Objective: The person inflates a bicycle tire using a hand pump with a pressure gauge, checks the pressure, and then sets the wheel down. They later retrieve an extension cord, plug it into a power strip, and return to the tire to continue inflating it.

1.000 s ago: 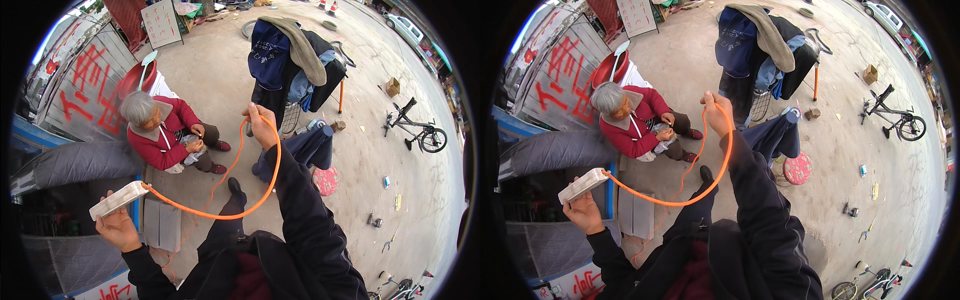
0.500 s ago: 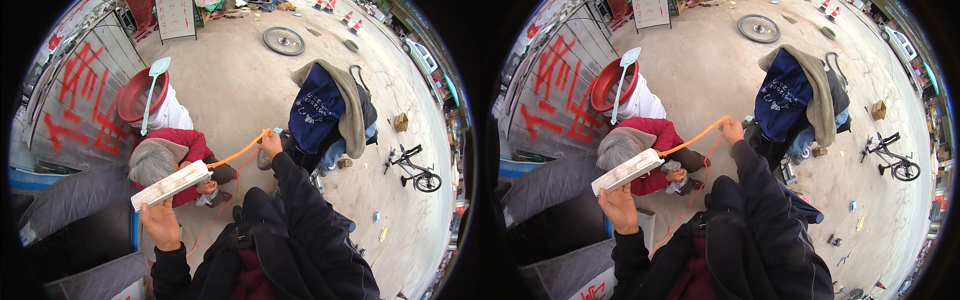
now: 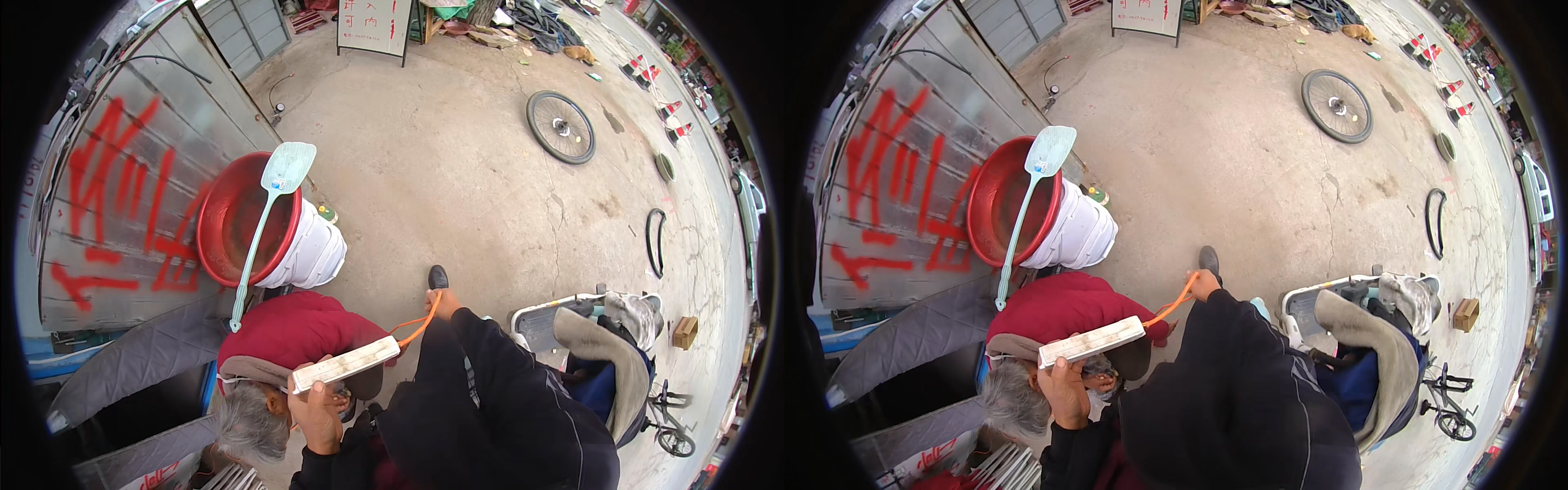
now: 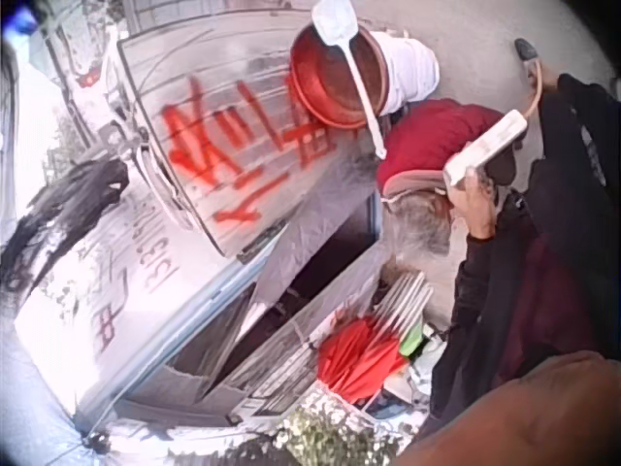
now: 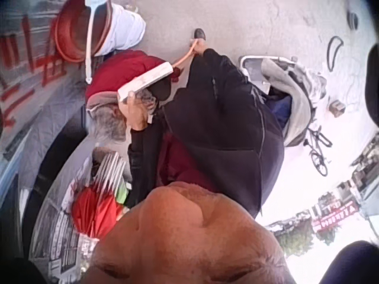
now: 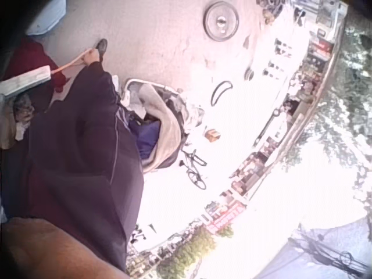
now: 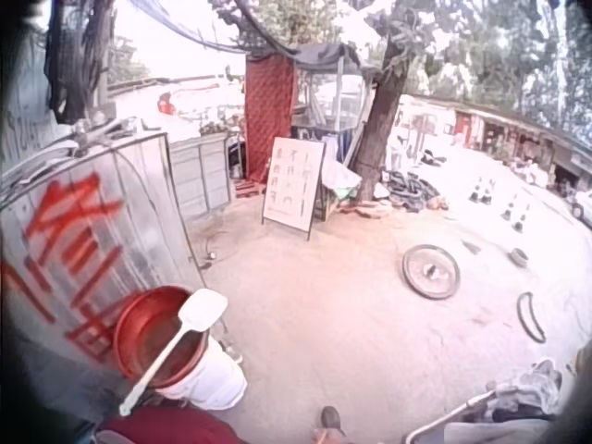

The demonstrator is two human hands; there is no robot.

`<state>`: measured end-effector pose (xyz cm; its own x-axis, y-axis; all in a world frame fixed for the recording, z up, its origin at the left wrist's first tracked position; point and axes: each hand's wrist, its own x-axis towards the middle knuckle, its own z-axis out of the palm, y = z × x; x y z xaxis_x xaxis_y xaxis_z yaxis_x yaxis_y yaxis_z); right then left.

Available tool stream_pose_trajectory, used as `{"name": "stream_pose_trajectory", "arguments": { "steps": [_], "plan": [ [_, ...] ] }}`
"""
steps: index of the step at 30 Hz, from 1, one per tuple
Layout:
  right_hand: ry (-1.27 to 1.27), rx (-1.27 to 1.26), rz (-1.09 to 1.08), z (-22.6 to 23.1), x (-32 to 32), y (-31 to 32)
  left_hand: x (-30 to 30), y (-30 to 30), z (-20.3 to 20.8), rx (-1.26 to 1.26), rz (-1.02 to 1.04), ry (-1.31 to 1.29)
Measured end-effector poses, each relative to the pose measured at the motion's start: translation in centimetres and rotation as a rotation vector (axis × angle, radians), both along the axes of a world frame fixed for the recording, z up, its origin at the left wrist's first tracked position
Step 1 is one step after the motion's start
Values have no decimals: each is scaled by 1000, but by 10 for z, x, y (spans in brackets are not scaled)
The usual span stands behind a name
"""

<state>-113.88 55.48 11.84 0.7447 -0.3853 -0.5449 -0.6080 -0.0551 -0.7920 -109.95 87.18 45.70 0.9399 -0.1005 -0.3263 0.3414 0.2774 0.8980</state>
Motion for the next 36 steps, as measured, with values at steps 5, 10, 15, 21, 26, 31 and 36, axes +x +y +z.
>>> {"name": "stream_pose_trajectory", "arguments": {
  "steps": [5, 10, 15, 21, 26, 31, 36],
  "plan": [
    [8, -202, 339, 15, 66, -90, 74, -118, -3, 180, 84, 131],
    [-7, -167, 510, 66, 128, -139, 156, -197, -6, 138, 130, 86],
    [-67, -142, 696, 112, 204, -176, 249, -272, -28, 56, 195, 12],
    [-177, 150, 701, 195, 299, -249, 350, -352, -51, 70, 178, -158],
    [-141, 268, 647, 254, 395, -347, 405, -391, -63, 120, 125, -67],
    [-159, 432, 857, 262, 517, -381, 465, -438, -84, 297, 111, -28],
    [-9, 376, 892, 238, 631, -456, 520, -483, -101, 506, 260, 160]
  ]
}}
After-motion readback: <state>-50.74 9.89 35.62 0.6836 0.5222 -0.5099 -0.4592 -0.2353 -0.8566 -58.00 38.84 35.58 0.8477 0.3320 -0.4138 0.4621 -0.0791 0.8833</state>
